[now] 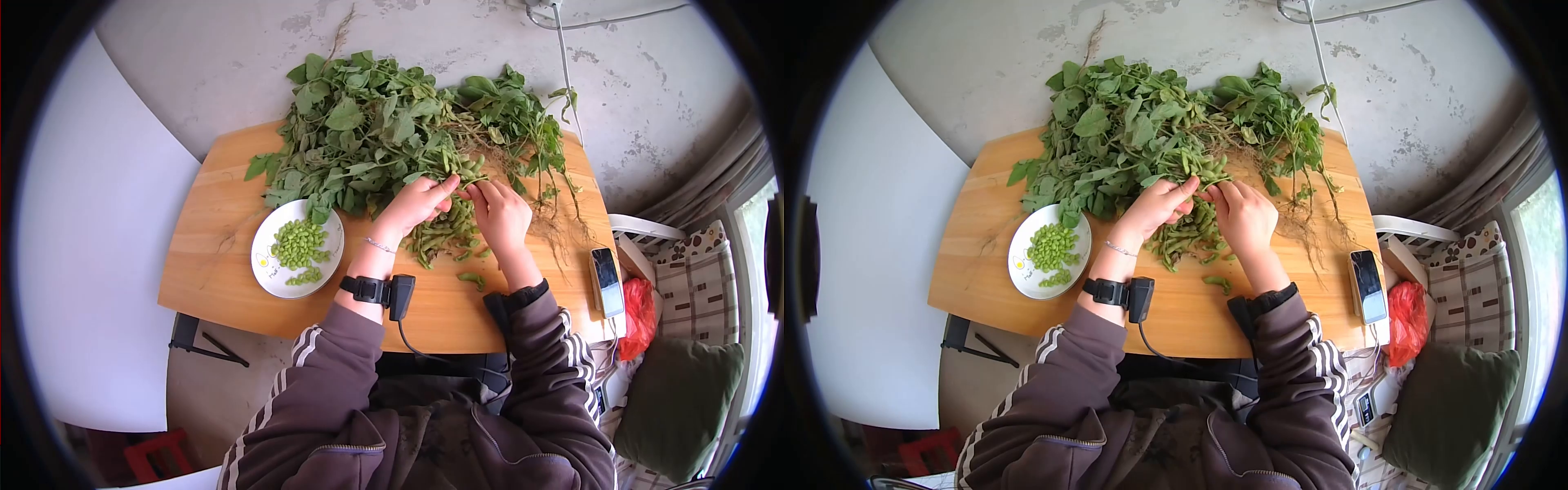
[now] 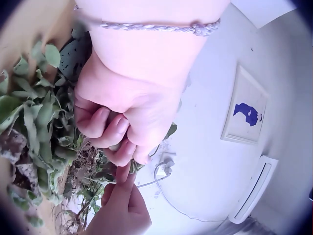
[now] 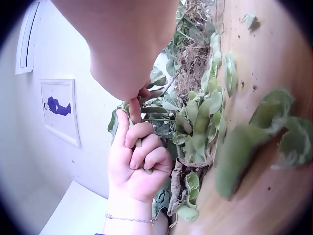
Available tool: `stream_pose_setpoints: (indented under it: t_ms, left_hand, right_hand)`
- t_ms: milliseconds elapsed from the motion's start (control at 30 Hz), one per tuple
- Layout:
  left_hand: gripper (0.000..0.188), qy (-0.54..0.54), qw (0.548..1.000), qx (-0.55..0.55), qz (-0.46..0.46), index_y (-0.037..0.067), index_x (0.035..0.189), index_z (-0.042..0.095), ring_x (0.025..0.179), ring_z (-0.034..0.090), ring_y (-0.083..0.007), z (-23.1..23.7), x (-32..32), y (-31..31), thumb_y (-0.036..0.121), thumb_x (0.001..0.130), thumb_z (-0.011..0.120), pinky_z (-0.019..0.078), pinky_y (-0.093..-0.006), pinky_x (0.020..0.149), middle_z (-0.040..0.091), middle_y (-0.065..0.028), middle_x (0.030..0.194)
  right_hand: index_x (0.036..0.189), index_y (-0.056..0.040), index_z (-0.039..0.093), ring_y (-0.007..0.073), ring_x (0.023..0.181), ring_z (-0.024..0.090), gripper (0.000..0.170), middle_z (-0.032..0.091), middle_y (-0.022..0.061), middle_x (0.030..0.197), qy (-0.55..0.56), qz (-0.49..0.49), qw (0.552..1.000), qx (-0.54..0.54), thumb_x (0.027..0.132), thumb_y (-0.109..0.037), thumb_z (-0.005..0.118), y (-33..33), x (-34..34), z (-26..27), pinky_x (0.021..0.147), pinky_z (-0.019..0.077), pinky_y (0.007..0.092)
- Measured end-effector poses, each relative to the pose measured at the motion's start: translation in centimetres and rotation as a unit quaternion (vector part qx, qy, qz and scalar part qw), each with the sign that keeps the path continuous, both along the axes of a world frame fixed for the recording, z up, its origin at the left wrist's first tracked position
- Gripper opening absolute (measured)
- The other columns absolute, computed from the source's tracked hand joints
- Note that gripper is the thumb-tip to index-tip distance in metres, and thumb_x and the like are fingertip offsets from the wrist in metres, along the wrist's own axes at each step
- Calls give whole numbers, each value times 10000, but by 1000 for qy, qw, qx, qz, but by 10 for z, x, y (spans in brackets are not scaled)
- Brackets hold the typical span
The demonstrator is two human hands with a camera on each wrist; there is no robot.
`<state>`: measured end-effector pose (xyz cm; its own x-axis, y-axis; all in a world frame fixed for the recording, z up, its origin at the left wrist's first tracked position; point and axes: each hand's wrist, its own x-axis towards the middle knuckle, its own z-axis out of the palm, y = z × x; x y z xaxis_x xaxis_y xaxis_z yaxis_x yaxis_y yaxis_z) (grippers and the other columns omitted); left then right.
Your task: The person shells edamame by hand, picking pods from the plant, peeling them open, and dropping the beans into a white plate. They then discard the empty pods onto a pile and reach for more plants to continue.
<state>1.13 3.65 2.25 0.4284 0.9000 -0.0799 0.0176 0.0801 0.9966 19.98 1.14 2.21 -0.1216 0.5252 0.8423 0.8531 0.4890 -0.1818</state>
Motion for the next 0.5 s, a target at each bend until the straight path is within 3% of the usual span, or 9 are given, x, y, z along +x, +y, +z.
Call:
stream_pose_setpoints:
  t_ms: [133, 233, 333, 500]
  left_hand:
    - [673, 112, 993, 10, 22, 11, 910, 700, 571, 399, -53, 1, -3, 3, 679, 891, 612, 351, -213, 526, 558, -12, 718]
    - [691, 111, 993, 36, 24, 5, 860, 680, 569, 420, -56, 7, -1, -1, 694, 874, 623, 361, -214, 527, 594, -37, 743]
    - [678, 92, 994, 48, 20, -3, 886, 675, 573, 406, -50, 16, 0, -7, 673, 889, 620, 344, -203, 529, 590, -25, 744]
    - [511, -80, 995, -23, -51, -5, 960, 694, 553, 378, -38, 9, -1, -3, 498, 976, 605, 312, -193, 519, 591, 7, 758]
  right_hand:
    - [757, -132, 656, 214, 559, 590, 183, 571, 5, 633, -23, 1, 1000, 5, 866, -254, 738, 0, 4, 2, 501, 449, 331]
    - [764, -131, 660, 212, 568, 595, 175, 578, 3, 642, -37, 2, 999, 9, 862, -251, 743, 1, 6, 2, 506, 454, 326]
    - [782, -127, 671, 212, 578, 603, 158, 592, 6, 658, -36, -1, 999, 15, 863, -243, 742, -2, 5, 5, 514, 461, 323]
    - [813, -120, 681, 215, 596, 619, 135, 612, 12, 676, -16, -9, 1000, 20, 872, -228, 735, 0, 3, 6, 524, 470, 324]
